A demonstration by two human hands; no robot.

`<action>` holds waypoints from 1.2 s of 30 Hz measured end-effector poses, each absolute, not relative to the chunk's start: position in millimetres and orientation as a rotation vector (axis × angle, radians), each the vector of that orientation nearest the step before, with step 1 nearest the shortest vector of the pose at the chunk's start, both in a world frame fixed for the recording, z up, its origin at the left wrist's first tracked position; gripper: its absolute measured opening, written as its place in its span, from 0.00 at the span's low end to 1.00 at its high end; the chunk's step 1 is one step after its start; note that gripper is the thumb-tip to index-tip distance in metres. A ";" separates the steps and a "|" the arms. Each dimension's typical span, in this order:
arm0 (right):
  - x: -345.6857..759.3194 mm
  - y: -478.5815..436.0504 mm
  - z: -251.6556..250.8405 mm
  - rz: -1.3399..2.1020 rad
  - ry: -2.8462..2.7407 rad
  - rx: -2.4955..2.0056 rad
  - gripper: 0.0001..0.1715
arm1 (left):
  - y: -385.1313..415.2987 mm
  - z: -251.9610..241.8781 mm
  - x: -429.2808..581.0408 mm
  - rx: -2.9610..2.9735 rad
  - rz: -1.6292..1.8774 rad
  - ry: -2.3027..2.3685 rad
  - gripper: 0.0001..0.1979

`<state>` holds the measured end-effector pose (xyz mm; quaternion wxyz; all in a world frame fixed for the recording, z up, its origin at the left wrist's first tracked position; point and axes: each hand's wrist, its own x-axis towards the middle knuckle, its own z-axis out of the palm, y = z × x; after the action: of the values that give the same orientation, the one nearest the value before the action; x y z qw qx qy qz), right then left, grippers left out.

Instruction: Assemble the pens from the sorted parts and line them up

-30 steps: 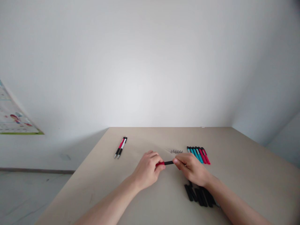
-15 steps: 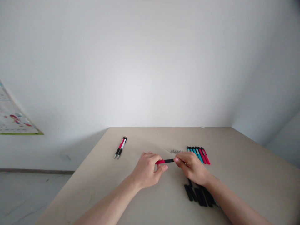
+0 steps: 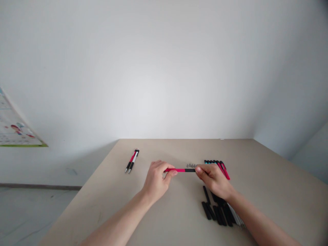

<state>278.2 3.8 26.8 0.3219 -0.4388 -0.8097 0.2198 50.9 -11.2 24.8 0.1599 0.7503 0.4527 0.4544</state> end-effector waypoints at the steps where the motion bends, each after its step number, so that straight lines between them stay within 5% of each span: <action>1: 278.5 4.1 26.5 0.571 -2.102 -1.147 0.27 | -10.7 24.8 51.0 2.026 1.334 1.284 0.05; 10: 282.6 2.0 35.8 0.425 -2.099 -1.029 0.23 | -3.0 23.7 53.0 1.321 1.390 1.003 0.11; 21: 273.1 0.6 25.2 1.051 -1.888 -1.224 0.37 | -3.9 25.0 50.8 1.293 1.631 0.957 0.10; 27: 276.3 -0.9 29.4 0.972 -1.891 -1.209 0.39 | 2.1 27.1 50.5 0.960 1.699 0.823 0.19; 36: 276.3 -0.7 29.6 0.862 -1.998 -1.216 0.35 | 25.9 37.6 16.6 0.864 1.818 0.981 0.18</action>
<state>276.3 -0.7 29.6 0.3188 -0.4624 -0.7597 0.3277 16.6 25.9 37.6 0.4360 0.3472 0.3944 0.7306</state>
